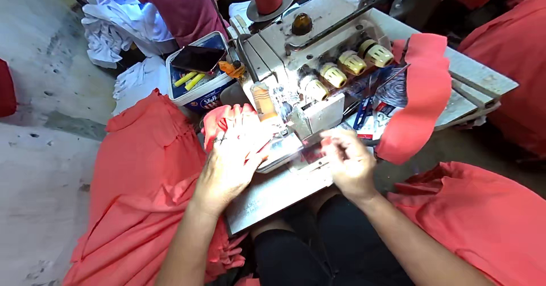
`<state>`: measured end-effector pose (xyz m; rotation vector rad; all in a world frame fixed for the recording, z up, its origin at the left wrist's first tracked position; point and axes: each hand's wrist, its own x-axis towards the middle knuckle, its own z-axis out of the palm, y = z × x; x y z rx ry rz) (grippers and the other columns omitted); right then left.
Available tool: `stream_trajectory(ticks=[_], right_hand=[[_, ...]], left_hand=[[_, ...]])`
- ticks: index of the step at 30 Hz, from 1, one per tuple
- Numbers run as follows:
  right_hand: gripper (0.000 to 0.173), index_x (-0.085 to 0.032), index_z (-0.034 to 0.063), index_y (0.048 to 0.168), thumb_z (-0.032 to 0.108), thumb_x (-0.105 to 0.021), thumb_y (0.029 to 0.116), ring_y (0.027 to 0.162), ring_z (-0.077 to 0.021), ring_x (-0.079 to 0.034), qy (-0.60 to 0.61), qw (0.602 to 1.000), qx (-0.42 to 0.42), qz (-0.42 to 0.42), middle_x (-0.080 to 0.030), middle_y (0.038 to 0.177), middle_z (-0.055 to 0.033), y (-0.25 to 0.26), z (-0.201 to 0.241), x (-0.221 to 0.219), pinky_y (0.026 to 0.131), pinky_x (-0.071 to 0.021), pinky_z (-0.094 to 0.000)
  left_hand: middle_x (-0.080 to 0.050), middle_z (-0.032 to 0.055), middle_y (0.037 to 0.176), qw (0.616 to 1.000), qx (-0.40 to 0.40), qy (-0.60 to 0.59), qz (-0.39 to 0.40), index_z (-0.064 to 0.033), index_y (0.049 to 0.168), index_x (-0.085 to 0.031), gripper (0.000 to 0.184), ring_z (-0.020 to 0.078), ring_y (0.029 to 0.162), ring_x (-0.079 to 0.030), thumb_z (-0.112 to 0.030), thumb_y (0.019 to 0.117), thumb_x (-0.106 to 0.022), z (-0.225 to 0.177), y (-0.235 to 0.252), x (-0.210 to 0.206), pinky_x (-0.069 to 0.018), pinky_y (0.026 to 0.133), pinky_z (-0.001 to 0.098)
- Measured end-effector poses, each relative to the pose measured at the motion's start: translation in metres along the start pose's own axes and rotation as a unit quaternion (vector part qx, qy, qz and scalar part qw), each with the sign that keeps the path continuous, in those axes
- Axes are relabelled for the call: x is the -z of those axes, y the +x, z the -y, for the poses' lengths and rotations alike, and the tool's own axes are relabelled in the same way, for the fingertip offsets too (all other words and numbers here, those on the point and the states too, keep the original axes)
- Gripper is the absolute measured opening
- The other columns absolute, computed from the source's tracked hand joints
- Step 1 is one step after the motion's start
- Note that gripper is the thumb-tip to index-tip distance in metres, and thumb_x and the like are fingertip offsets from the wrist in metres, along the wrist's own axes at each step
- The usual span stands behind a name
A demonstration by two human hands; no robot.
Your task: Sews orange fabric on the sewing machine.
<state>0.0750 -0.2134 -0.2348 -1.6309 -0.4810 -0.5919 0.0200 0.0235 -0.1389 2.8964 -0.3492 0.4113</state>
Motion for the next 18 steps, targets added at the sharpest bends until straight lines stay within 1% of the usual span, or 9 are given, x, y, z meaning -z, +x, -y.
stream_trajectory(ticks=[2, 4, 5, 7, 10, 11, 13, 15, 18], right_hand=[[0.028, -0.059, -0.0111, 0.119, 0.011, -0.058, 0.1012, 0.099, -0.0136, -0.065, -0.079, 0.994, -0.046, -0.056, -0.065, 0.111, -0.0183, 0.011, -0.016, 0.012, 0.088, -0.0541, -0.0269], [0.044, -0.044, -0.0137, 0.134, 0.014, -0.057, 0.1023, 0.116, -0.0218, -0.059, -0.087, 0.982, -0.139, -0.092, -0.056, 0.128, -0.0255, 0.029, -0.026, 0.018, 0.100, -0.0495, -0.0327], [0.050, -0.037, -0.0121, 0.139, 0.016, -0.057, 0.1026, 0.118, -0.0210, -0.058, -0.081, 0.975, -0.180, -0.103, -0.052, 0.132, -0.0249, 0.037, -0.028, 0.019, 0.100, -0.0486, -0.0317], [0.057, -0.033, -0.0093, 0.144, 0.022, -0.058, 0.1033, 0.115, -0.0201, -0.059, -0.083, 0.967, -0.213, -0.113, -0.051, 0.134, -0.0234, 0.048, -0.030, 0.020, 0.098, -0.0491, -0.0307], [0.060, -0.033, -0.0068, 0.145, 0.029, -0.059, 0.1040, 0.118, -0.0236, -0.058, -0.089, 0.959, -0.245, -0.111, -0.052, 0.136, -0.0235, 0.056, -0.033, 0.021, 0.101, -0.0481, -0.0355], [0.060, -0.033, -0.0066, 0.146, 0.030, -0.058, 0.1046, 0.116, -0.0234, -0.059, -0.084, 0.955, -0.263, -0.110, -0.053, 0.134, -0.0232, 0.058, -0.035, 0.020, 0.099, -0.0488, -0.0362], [0.058, -0.030, -0.0043, 0.147, 0.030, -0.055, 0.1064, 0.098, -0.0170, -0.062, -0.065, 0.949, -0.292, -0.099, -0.055, 0.122, -0.0181, 0.060, -0.037, 0.019, 0.088, -0.0526, -0.0335], [0.055, -0.028, -0.0019, 0.149, 0.028, -0.050, 0.1086, 0.084, -0.0131, -0.057, -0.056, 0.945, -0.311, -0.085, -0.054, 0.110, -0.0137, 0.062, -0.033, 0.018, 0.079, -0.0509, -0.0323], [0.047, -0.037, -0.0012, 0.147, 0.026, -0.046, 0.1098, 0.087, -0.0169, -0.056, -0.053, 0.931, -0.354, -0.064, -0.057, 0.113, -0.0161, 0.054, -0.012, 0.026, 0.079, -0.0482, -0.0361]], left_hand=[[-0.066, 0.0161, 0.131, 0.998, 0.042, -0.003, -0.039, -0.0118, 0.131, -0.070, 0.044, 0.0346, 0.128, -0.058, -0.039, 0.1030, -0.051, -0.010, -0.010, -0.010, -0.0422, 0.107, 0.0574], [-0.070, 0.0176, 0.122, 0.993, 0.072, -0.003, -0.093, -0.0075, 0.118, -0.075, 0.035, 0.0380, 0.120, -0.063, -0.031, 0.1014, -0.055, -0.025, -0.021, -0.019, -0.0449, 0.103, 0.0585], [-0.072, 0.0207, 0.117, 0.989, 0.085, 0.004, -0.118, -0.0043, 0.112, -0.077, 0.033, 0.0415, 0.116, -0.065, -0.028, 0.1002, -0.057, -0.034, -0.027, -0.022, -0.0458, 0.102, 0.0588], [-0.070, 0.0249, 0.109, 0.980, 0.107, 0.013, -0.166, -0.0025, 0.104, -0.078, 0.031, 0.0420, 0.108, -0.065, -0.027, 0.0976, -0.060, -0.053, -0.039, -0.029, -0.0466, 0.099, 0.0519], [-0.065, 0.0283, 0.115, 0.968, 0.147, 0.001, -0.202, -0.0038, 0.112, -0.077, 0.034, 0.0364, 0.110, -0.061, -0.030, 0.0971, -0.061, -0.074, -0.058, -0.044, -0.0449, 0.101, 0.0399], [-0.064, 0.0295, 0.117, 0.965, 0.159, -0.006, -0.209, -0.0026, 0.114, -0.077, 0.036, 0.0358, 0.112, -0.060, -0.030, 0.0965, -0.061, -0.079, -0.063, -0.049, -0.0443, 0.102, 0.0383], [-0.063, 0.0300, 0.118, 0.960, 0.168, -0.013, -0.223, -0.0026, 0.115, -0.077, 0.035, 0.0343, 0.116, -0.059, -0.028, 0.0966, -0.062, -0.085, -0.070, -0.058, -0.0425, 0.105, 0.0349], [-0.061, 0.0300, 0.118, 0.957, 0.161, -0.024, -0.239, -0.0026, 0.116, -0.076, 0.034, 0.0323, 0.118, -0.056, -0.027, 0.0968, -0.061, -0.086, -0.072, -0.065, -0.0396, 0.107, 0.0317], [-0.062, 0.0316, 0.118, 0.951, 0.161, -0.059, -0.258, -0.0011, 0.117, -0.075, 0.034, 0.0310, 0.120, -0.057, -0.024, 0.0964, -0.062, -0.086, -0.073, -0.068, -0.0396, 0.108, 0.0295]])
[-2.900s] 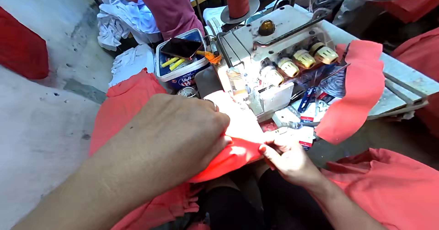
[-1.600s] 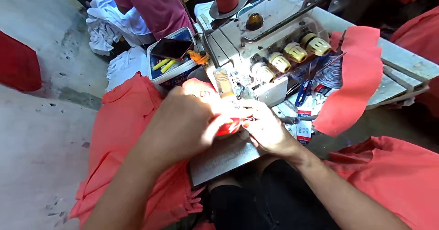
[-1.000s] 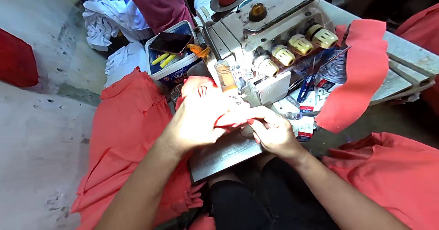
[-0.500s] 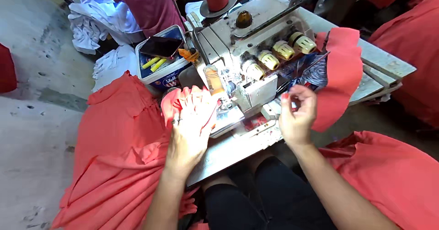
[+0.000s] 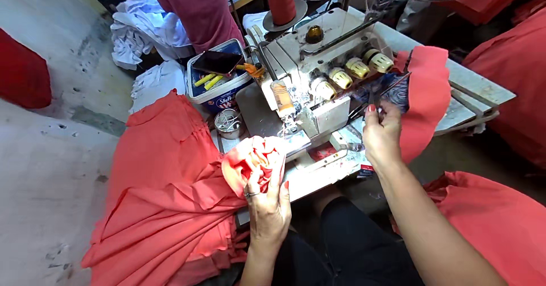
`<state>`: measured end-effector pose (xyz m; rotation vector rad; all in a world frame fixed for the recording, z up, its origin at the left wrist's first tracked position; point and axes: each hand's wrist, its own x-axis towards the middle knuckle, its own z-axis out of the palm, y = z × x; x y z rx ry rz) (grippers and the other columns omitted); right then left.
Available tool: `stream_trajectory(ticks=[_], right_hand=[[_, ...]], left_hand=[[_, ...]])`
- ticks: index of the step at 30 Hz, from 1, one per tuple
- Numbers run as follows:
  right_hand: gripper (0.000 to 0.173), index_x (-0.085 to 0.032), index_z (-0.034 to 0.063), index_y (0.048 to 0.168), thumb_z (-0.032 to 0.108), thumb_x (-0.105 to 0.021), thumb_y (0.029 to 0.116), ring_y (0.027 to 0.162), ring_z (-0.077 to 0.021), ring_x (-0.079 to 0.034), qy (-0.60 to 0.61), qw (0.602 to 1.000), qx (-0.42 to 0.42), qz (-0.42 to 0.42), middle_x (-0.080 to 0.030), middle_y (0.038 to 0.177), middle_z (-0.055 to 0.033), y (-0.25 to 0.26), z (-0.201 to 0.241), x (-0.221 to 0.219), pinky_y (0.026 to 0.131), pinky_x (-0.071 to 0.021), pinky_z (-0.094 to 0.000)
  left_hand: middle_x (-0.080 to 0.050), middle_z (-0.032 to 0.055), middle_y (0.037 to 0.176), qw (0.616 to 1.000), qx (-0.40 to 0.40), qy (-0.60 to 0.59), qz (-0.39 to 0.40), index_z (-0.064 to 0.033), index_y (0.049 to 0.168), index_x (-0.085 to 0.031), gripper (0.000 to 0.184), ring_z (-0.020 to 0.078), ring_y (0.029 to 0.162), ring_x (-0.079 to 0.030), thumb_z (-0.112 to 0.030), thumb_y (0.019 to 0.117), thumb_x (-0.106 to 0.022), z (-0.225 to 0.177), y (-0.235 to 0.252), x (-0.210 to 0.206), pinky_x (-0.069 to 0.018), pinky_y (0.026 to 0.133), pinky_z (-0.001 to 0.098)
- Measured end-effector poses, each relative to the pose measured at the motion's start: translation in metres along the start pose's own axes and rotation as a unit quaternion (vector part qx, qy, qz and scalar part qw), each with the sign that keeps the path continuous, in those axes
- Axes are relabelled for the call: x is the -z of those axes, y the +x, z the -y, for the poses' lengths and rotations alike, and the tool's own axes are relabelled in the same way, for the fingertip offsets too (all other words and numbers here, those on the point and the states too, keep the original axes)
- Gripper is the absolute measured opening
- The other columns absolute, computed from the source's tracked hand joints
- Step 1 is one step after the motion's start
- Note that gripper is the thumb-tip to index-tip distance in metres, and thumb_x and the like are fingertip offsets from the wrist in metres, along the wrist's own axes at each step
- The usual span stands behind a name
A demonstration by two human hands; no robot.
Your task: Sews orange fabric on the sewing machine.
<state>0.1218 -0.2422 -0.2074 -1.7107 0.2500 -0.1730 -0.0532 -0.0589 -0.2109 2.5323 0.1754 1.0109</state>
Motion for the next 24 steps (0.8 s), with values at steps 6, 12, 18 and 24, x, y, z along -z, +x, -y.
stream_trajectory(ticks=[6, 12, 18, 24], right_hand=[[0.039, -0.070, -0.0012, 0.126, 0.024, -0.054, 0.1004, 0.066, -0.0312, -0.068, -0.276, 0.878, 0.373, 0.116, -0.070, 0.089, -0.0182, -0.079, 0.021, 0.004, 0.057, -0.0541, -0.0468], [0.035, -0.071, 0.0046, 0.128, 0.006, -0.064, 0.0934, 0.065, -0.0342, -0.065, -0.443, 0.751, 0.462, 0.160, -0.065, 0.084, -0.0186, -0.084, 0.056, -0.029, 0.050, -0.0469, -0.0416], [0.030, -0.075, 0.0110, 0.122, 0.017, -0.054, 0.1009, 0.058, -0.0293, -0.062, -0.296, 0.834, 0.436, 0.163, -0.062, 0.076, -0.0120, -0.075, 0.041, -0.027, 0.049, -0.0464, -0.0434], [0.033, -0.074, 0.0075, 0.125, 0.016, -0.056, 0.0990, 0.066, -0.0303, -0.067, -0.223, 0.888, 0.384, 0.118, -0.070, 0.086, -0.0150, -0.078, 0.031, -0.022, 0.055, -0.0520, -0.0472]], left_hand=[[-0.061, 0.0206, 0.111, 0.996, 0.014, -0.080, -0.044, 0.0011, 0.105, -0.073, 0.024, 0.0156, 0.115, -0.056, -0.018, 0.0960, -0.061, 0.003, 0.003, -0.001, -0.0393, 0.104, 0.0181], [-0.065, 0.0151, 0.100, 0.995, 0.036, -0.081, -0.052, 0.0025, 0.096, -0.072, 0.018, 0.0152, 0.105, -0.060, -0.013, 0.0894, -0.066, 0.007, 0.007, 0.002, -0.0438, 0.098, 0.0192], [-0.071, 0.0153, 0.094, 0.999, 0.009, -0.039, -0.014, 0.0016, 0.092, -0.072, 0.016, 0.0219, 0.096, -0.067, -0.013, 0.0917, -0.065, 0.009, 0.016, 0.016, -0.0502, 0.092, 0.0261], [-0.073, 0.0099, 0.084, 0.997, -0.068, 0.001, 0.036, -0.0020, 0.091, -0.072, 0.020, 0.0202, 0.083, -0.070, -0.017, 0.0966, -0.060, 0.014, 0.020, 0.029, -0.0516, 0.084, 0.0318]])
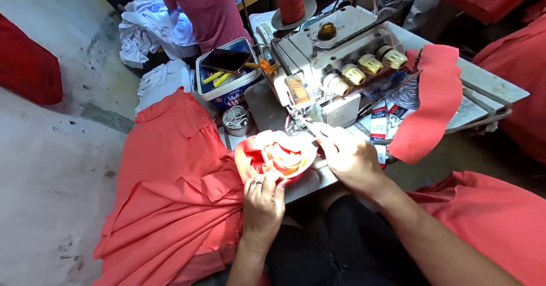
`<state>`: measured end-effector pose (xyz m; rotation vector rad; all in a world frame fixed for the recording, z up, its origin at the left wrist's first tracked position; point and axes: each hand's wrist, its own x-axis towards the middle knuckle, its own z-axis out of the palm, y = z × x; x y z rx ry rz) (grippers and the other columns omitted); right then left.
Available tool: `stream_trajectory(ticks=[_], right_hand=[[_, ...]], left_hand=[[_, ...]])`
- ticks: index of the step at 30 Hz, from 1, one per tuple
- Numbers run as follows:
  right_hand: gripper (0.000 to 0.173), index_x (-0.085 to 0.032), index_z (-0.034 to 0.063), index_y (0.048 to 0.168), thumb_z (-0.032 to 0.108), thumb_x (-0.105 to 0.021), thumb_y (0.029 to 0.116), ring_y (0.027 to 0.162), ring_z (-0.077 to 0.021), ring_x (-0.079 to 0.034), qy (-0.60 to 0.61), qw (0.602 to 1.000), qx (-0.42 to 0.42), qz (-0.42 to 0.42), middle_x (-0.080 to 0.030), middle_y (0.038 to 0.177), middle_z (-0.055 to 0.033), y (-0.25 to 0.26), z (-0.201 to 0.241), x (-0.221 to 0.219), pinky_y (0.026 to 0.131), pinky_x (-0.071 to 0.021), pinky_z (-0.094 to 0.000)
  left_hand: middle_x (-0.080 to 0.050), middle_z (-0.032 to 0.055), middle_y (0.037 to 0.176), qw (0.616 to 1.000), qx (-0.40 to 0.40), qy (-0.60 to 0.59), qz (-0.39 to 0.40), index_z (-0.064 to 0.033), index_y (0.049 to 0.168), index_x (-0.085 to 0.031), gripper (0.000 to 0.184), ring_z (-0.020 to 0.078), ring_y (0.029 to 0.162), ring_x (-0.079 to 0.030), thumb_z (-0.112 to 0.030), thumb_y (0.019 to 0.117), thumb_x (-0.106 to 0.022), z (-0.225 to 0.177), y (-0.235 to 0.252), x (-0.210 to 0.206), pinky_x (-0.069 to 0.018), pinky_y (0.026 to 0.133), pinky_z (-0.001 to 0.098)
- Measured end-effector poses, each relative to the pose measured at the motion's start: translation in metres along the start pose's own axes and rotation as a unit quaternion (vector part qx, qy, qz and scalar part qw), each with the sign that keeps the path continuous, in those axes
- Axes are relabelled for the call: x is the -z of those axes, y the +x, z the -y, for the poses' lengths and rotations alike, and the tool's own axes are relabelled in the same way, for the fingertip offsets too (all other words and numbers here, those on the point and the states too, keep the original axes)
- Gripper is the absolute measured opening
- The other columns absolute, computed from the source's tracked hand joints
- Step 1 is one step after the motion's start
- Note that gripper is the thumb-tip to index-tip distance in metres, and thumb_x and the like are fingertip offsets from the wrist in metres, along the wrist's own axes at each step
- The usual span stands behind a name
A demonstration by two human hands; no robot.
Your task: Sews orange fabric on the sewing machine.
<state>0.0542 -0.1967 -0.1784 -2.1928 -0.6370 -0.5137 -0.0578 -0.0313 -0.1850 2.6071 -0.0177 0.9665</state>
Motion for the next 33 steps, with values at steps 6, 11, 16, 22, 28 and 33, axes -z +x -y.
stream_trajectory(ticks=[6, 11, 16, 22, 28, 33], right_hand=[[0.030, -0.067, 0.0028, 0.097, 0.033, -0.069, 0.0913, 0.061, 0.0048, -0.046, 0.219, 0.962, -0.142, 0.080, -0.054, 0.070, 0.0075, -0.016, 0.006, 0.003, 0.059, -0.0407, -0.0145], [0.007, -0.070, 0.0001, 0.092, 0.006, -0.066, 0.0922, 0.072, 0.0114, -0.060, 0.325, 0.940, -0.095, -0.052, -0.067, 0.079, 0.0062, -0.018, 0.009, -0.012, 0.071, -0.0514, -0.0079], [0.004, -0.069, 0.0023, 0.092, 0.004, -0.066, 0.0893, 0.079, 0.0121, -0.062, 0.325, 0.940, -0.058, -0.085, -0.069, 0.083, 0.0094, -0.008, 0.012, -0.003, 0.077, -0.0530, -0.0087], [0.011, -0.070, -0.0014, 0.094, 0.005, -0.062, 0.0950, 0.078, 0.0122, -0.060, 0.358, 0.931, -0.074, -0.017, -0.068, 0.083, 0.0054, -0.009, 0.009, -0.022, 0.076, -0.0502, -0.0072], [0.015, -0.069, -0.0054, 0.096, 0.005, -0.059, 0.0964, 0.083, 0.0088, -0.061, 0.350, 0.937, -0.006, 0.008, -0.069, 0.086, -0.0023, -0.005, 0.011, -0.018, 0.081, -0.0489, -0.0079], [0.028, -0.067, -0.0002, 0.108, 0.024, -0.055, 0.1020, 0.079, -0.0095, -0.064, 0.282, 0.946, 0.155, 0.045, -0.067, 0.087, -0.0111, -0.012, 0.000, -0.014, 0.071, -0.0518, -0.0202]], left_hand=[[-0.074, 0.0108, 0.085, 0.999, -0.047, 0.005, 0.006, -0.0028, 0.091, -0.073, 0.020, 0.0219, 0.083, -0.069, -0.017, 0.0970, -0.059, 0.002, 0.002, 0.003, -0.0495, 0.086, 0.0344], [-0.074, 0.0116, 0.083, 0.980, -0.109, 0.091, 0.142, -0.0052, 0.093, -0.075, 0.037, 0.0302, 0.080, -0.072, -0.035, 0.1001, -0.054, 0.042, 0.019, 0.052, -0.0475, 0.089, 0.0628], [-0.075, 0.0083, 0.090, 0.952, -0.153, 0.134, 0.230, -0.0109, 0.099, -0.070, 0.025, 0.0232, 0.085, -0.071, -0.021, 0.1048, -0.048, 0.034, 0.053, 0.140, -0.0439, 0.087, 0.0481], [-0.074, 0.0039, 0.084, 0.924, -0.231, 0.022, 0.304, -0.0108, 0.091, -0.073, 0.022, 0.0187, 0.079, -0.072, -0.019, 0.1006, -0.055, 0.034, 0.096, 0.108, -0.0533, 0.085, 0.0461], [-0.073, 0.0037, 0.098, 0.849, -0.292, -0.123, 0.424, -0.0078, 0.089, -0.074, 0.023, 0.0104, 0.093, -0.069, -0.021, 0.0989, -0.058, 0.017, 0.157, 0.035, -0.0552, 0.083, 0.0270], [-0.069, 0.0045, 0.088, 0.884, -0.311, -0.050, 0.344, -0.0089, 0.093, -0.076, 0.025, 0.0148, 0.087, -0.069, -0.021, 0.1007, -0.056, 0.028, 0.156, 0.043, -0.0565, 0.077, 0.0297]])
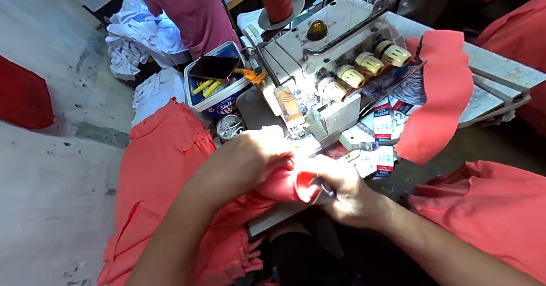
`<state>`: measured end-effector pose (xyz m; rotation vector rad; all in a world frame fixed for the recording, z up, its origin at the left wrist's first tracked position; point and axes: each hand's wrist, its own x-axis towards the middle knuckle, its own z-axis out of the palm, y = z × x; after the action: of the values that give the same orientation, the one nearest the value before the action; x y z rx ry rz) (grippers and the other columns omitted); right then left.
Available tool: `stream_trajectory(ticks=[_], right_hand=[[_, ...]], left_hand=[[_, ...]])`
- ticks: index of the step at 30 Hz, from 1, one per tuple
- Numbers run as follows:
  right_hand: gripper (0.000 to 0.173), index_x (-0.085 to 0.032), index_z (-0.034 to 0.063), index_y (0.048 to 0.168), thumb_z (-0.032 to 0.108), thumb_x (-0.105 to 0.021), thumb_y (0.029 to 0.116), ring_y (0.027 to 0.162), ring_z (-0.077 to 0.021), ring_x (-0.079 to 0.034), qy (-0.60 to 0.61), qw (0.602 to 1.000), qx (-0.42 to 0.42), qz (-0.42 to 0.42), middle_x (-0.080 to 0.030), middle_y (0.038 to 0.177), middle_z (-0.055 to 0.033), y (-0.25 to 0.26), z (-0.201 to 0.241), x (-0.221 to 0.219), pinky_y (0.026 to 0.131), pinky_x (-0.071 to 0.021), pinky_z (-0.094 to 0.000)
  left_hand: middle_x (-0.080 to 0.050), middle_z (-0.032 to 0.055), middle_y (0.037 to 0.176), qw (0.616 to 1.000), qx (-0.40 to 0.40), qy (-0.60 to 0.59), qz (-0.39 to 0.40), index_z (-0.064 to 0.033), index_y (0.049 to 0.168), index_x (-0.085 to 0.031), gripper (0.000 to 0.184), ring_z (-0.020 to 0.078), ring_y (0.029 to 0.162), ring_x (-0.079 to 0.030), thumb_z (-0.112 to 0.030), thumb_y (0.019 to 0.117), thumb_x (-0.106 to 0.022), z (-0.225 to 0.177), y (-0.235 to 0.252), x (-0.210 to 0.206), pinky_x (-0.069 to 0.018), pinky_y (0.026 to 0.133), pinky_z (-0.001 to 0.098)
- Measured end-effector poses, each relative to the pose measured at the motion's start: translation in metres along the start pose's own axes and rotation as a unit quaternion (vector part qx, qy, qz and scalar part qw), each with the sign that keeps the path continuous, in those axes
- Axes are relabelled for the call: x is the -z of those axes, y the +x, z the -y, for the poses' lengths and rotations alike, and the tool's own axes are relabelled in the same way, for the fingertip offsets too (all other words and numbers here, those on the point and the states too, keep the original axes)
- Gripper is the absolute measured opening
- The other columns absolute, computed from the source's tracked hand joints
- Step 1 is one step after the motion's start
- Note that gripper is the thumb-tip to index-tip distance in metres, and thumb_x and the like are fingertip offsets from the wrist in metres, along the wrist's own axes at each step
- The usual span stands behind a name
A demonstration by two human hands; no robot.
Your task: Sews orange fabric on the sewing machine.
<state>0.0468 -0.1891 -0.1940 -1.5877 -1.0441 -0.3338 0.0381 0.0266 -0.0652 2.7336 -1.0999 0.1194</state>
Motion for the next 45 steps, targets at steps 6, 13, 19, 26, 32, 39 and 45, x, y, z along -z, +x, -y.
stream_trajectory(ticks=[6, 13, 19, 26, 32, 39, 45], right_hand=[[0.023, -0.068, 0.0056, 0.091, 0.016, -0.050, 0.0992, 0.066, -0.0188, -0.059, -0.077, 0.992, 0.079, 0.067, -0.061, 0.072, -0.0093, -0.003, -0.008, 0.019, 0.057, -0.0447, -0.0288], [0.019, -0.068, 0.0024, 0.098, 0.013, -0.053, 0.0996, 0.076, -0.0098, -0.054, 0.018, 0.995, 0.081, 0.059, -0.057, 0.083, -0.0102, -0.015, -0.014, 0.011, 0.067, -0.0417, -0.0147], [0.021, -0.067, 0.0001, 0.102, 0.016, -0.053, 0.1033, 0.087, -0.0056, -0.055, 0.098, 0.992, 0.051, 0.054, -0.057, 0.091, -0.0112, -0.022, -0.017, 0.007, 0.079, -0.0421, -0.0100], [0.024, -0.067, -0.0003, 0.099, 0.020, -0.055, 0.1054, 0.090, 0.0010, -0.055, 0.138, 0.990, 0.000, 0.034, -0.059, 0.092, -0.0089, -0.023, -0.015, 0.002, 0.082, -0.0416, -0.0068], [0.021, -0.065, -0.0020, 0.094, 0.014, -0.055, 0.1039, 0.091, 0.0008, -0.056, 0.139, 0.990, -0.032, 0.021, -0.061, 0.092, -0.0090, -0.022, -0.013, 0.000, 0.084, -0.0428, -0.0082], [0.016, -0.071, -0.0058, 0.100, 0.009, -0.064, 0.0962, 0.084, 0.0076, -0.061, 0.086, 0.992, -0.082, -0.038, -0.072, 0.093, -0.0063, -0.013, -0.007, -0.005, 0.081, -0.0480, -0.0066], [0.010, -0.069, -0.0009, 0.096, 0.006, -0.063, 0.0930, 0.082, -0.0011, -0.063, -0.014, 0.999, -0.032, -0.035, -0.071, 0.086, -0.0083, -0.003, -0.011, -0.005, 0.078, -0.0490, -0.0109]], left_hand=[[-0.072, 0.0093, 0.095, 0.990, 0.058, 0.065, -0.111, -0.0075, 0.097, -0.075, 0.019, 0.0202, 0.102, -0.068, -0.008, 0.0994, -0.056, -0.009, -0.067, -0.011, -0.0515, 0.096, 0.0309], [-0.068, 0.0070, 0.094, 0.962, 0.100, 0.072, -0.244, -0.0063, 0.103, -0.062, 0.015, 0.0115, 0.101, -0.066, -0.021, 0.1038, -0.060, -0.015, -0.086, -0.046, -0.0442, 0.106, 0.0280], [-0.065, 0.0075, 0.082, 0.958, 0.091, 0.101, -0.253, -0.0059, 0.095, -0.065, 0.020, 0.0124, 0.088, -0.065, -0.024, 0.1025, -0.062, -0.014, -0.085, -0.050, -0.0432, 0.102, 0.0268], [-0.067, 0.0077, 0.077, 0.962, 0.155, 0.044, -0.222, -0.0039, 0.085, -0.073, 0.026, 0.0135, 0.084, -0.064, -0.027, 0.0963, -0.068, -0.019, -0.081, -0.046, -0.0463, 0.089, 0.0246], [-0.070, -0.0018, 0.079, 0.961, 0.209, -0.042, -0.177, -0.0102, 0.082, -0.074, 0.020, 0.0032, 0.080, -0.062, -0.028, 0.0905, -0.071, -0.016, -0.076, -0.041, -0.0451, 0.081, 0.0226], [-0.067, -0.0071, 0.082, 0.945, 0.214, -0.199, -0.146, -0.0074, 0.086, -0.072, 0.013, -0.0086, 0.077, -0.058, -0.020, 0.0893, -0.072, 0.003, -0.074, -0.038, -0.0481, 0.073, 0.0091], [-0.064, -0.0069, 0.081, 0.934, 0.318, -0.122, -0.107, -0.0127, 0.087, -0.071, 0.013, -0.0007, 0.074, -0.059, -0.025, 0.0903, -0.069, 0.004, -0.069, -0.044, -0.0488, 0.069, 0.0210]])
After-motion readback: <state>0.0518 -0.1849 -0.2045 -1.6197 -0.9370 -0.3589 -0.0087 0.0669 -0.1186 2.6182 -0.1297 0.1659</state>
